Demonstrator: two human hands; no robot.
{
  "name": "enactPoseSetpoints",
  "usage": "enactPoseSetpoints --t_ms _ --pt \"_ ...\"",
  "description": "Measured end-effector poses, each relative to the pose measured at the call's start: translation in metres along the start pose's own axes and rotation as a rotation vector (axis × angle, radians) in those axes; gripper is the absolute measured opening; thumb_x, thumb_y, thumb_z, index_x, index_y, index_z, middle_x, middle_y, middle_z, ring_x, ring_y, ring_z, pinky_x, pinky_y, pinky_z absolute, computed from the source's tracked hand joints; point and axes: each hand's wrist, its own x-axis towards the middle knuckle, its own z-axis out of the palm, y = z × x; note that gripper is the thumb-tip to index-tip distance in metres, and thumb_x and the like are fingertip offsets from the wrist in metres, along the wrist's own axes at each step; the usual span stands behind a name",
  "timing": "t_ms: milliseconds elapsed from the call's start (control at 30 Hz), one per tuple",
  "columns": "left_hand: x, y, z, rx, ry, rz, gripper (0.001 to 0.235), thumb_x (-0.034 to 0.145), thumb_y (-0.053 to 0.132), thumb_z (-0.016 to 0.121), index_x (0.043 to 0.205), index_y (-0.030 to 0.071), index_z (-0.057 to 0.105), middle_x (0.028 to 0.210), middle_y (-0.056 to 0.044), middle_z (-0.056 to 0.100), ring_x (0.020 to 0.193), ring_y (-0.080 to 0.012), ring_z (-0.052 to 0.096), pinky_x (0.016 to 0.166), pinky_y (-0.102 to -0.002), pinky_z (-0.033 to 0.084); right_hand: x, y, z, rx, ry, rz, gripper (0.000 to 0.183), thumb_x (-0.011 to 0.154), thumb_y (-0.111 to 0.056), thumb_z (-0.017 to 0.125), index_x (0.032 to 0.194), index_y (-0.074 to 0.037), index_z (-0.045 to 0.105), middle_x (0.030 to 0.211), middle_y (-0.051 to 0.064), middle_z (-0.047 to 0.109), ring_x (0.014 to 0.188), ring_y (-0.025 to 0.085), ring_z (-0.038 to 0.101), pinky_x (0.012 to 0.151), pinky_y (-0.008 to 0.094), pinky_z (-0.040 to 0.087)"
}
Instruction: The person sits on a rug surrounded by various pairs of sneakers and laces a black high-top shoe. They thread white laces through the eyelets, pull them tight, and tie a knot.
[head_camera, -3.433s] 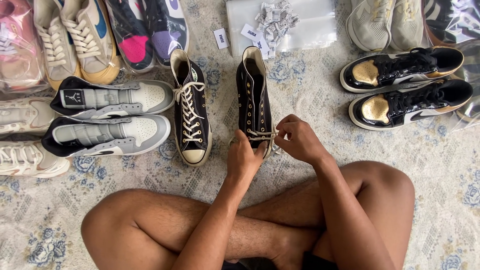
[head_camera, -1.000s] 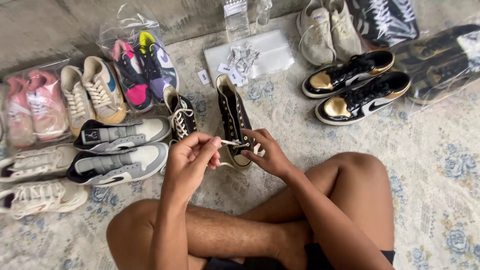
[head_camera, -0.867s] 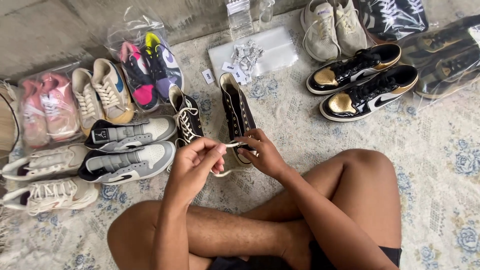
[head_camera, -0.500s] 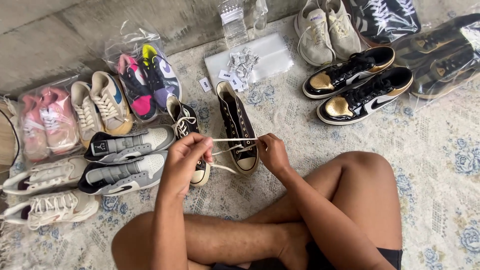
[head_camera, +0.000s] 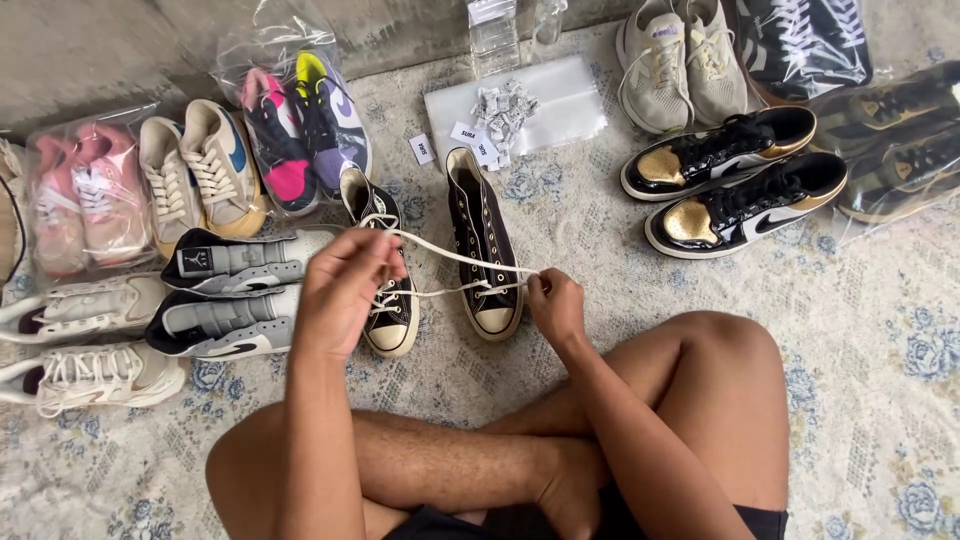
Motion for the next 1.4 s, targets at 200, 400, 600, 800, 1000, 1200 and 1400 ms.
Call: enactPoseSetpoints --t_ms 200,400,600,800,1000,1200,1400 --pt "-0.013 -0.042 0.015 0.071 0.042 -0.211 0.021 0.093 0.009 0.073 0.110 -0.004 0.073 0.090 -0.016 0.075 0.084 -0.0187 0.071 0.077 -0.026 0.055 0.021 0.042 -0.007 0.283 0.114 0.238 0.026 0.093 -0.029 0.059 0.088 -0.012 0.078 0.076 0.006 0.076 0.068 0.019 0.073 0.062 0.036 0.054" --pt "-0.029 -0.053 0.003 0.414 0.010 -0.189 0.023 0.092 0.009 0.074 0.113 0.000 0.077 0.085 -0.014 0.075 0.081 -0.0152 0.068 0.076 -0.026 0.056 0.007 -0.035 -0.060 1.070 0.239 0.388 0.026 0.098 -0.028 0.056 0.098 -0.006 0.068 0.082 0.007 0.072 0.072 0.016 0.068 0.068 0.025 0.051" --pt "-0.041 -0.073 -0.014 0.700 0.058 -0.194 0.016 0.092 0.016 0.074 0.106 0.016 0.082 0.084 -0.004 0.080 0.079 -0.0090 0.072 0.073 -0.025 0.058 0.024 -0.010 -0.052 1.253 0.220 0.418 0.033 0.101 -0.037 0.059 0.099 -0.006 0.069 0.089 0.014 0.073 0.073 0.025 0.071 0.072 0.033 0.056" --pt "-0.043 -0.086 -0.027 0.549 0.190 -0.174 0.015 0.095 0.020 0.072 0.103 0.008 0.078 0.081 -0.008 0.077 0.077 -0.0145 0.073 0.075 -0.029 0.059 0.021 -0.018 -0.049 1.242 0.054 0.369 0.038 0.102 -0.047 0.054 0.094 -0.011 0.066 0.086 0.012 0.074 0.079 0.024 0.075 0.076 0.034 0.057" --pt "-0.045 -0.105 -0.031 1.074 0.044 -0.176 0.009 0.086 0.026 0.072 0.090 0.022 0.078 0.077 -0.001 0.076 0.082 -0.0230 0.074 0.077 -0.038 0.059 0.007 -0.037 -0.052 1.309 -0.127 0.205 0.049 0.101 -0.049 0.050 0.095 -0.004 0.069 0.076 0.017 0.067 0.073 0.026 0.069 0.075 0.035 0.056" --pt "-0.047 -0.139 -0.045 1.335 -0.191 -0.248 0.014 0.085 0.025 0.069 0.092 0.023 0.080 0.087 -0.002 0.078 0.091 -0.0296 0.073 0.086 -0.046 0.054 0.011 -0.024 -0.055 1.307 -0.179 0.059 0.060 0.082 -0.047 0.044 0.102 0.005 0.068 0.057 0.013 0.041 0.058 0.021 0.040 0.067 0.035 0.042" --pt "-0.023 -0.179 -0.022 1.332 -0.098 0.023 0.023 0.091 0.023 0.065 0.112 0.018 0.073 0.098 -0.008 0.073 0.100 -0.0331 0.070 0.085 -0.050 0.054 0.002 -0.017 -0.036 0.102 0.043 -0.098 0.025 0.097 -0.031 0.058 0.099 -0.019 0.079 0.086 0.004 0.070 0.095 0.023 0.060 0.088 0.035 0.044"
